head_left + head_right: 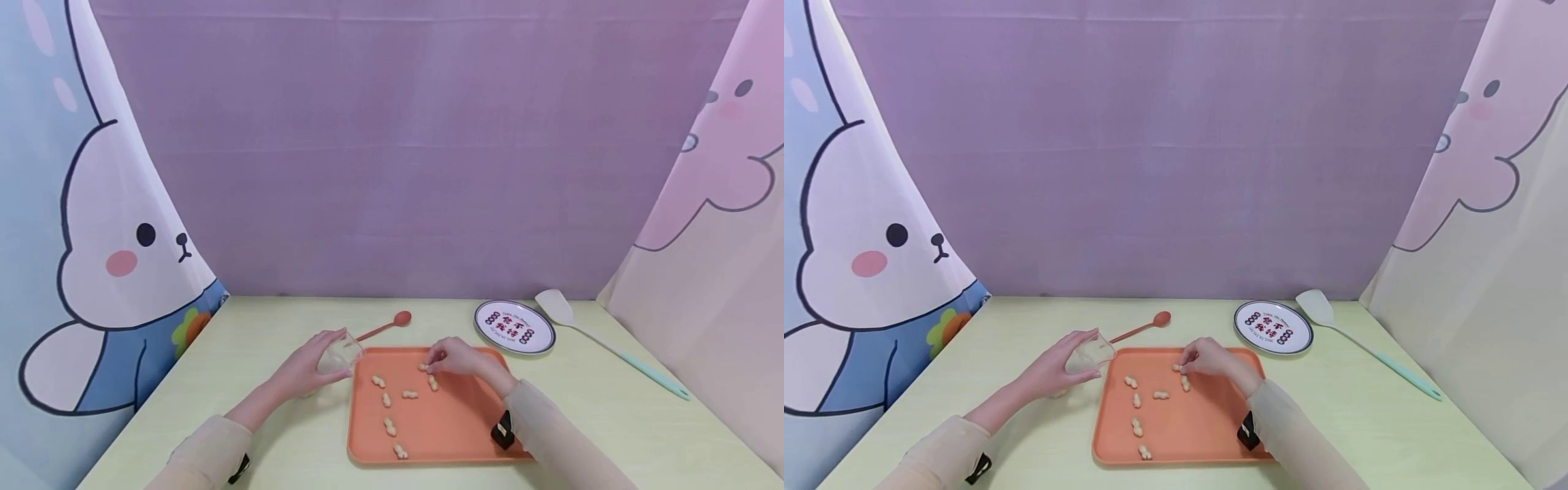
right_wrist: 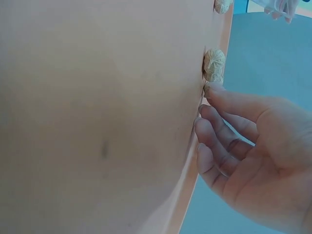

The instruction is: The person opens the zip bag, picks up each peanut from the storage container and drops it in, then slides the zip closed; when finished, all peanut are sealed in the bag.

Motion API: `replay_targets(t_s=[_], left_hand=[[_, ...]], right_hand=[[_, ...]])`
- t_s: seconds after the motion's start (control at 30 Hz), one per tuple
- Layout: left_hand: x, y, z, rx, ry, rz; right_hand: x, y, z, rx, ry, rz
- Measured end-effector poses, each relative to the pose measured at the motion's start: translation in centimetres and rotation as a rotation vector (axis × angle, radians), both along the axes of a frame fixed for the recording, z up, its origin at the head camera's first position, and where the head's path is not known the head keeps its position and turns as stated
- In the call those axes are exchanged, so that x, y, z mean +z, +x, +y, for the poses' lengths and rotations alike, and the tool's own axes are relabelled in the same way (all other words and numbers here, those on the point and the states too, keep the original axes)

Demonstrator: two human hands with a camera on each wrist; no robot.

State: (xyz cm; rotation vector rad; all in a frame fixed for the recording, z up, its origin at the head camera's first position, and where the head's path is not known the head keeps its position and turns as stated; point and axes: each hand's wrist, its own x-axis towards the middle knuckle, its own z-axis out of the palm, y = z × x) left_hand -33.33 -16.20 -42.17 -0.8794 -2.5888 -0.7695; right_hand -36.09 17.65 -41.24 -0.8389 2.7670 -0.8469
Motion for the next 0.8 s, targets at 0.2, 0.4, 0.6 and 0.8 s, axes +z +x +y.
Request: replay_targets(t_s=[0.2, 0.4, 0.6, 0.8], left_hand=[[0.1, 0.2, 0.2, -0.007, 0.019, 0.004], [0.2, 0.3, 0.3, -0.001, 0.016, 0.004], [0.4, 0.4, 0.2, -0.005, 0.016, 0.006], [0.2, 0.3, 0.2, -0.005, 0.010, 0.015]], right_hand=[[-0.1, -0.2, 0.4, 0.005, 0.009, 0.041], [0.7, -0.7, 0.6, -0.020, -0.063, 0.069], [1.6, -0.7, -0.4, -0.021, -0.151, 0.111], [2.3, -0.3, -2.8, -0.047, -0.217, 0.160]])
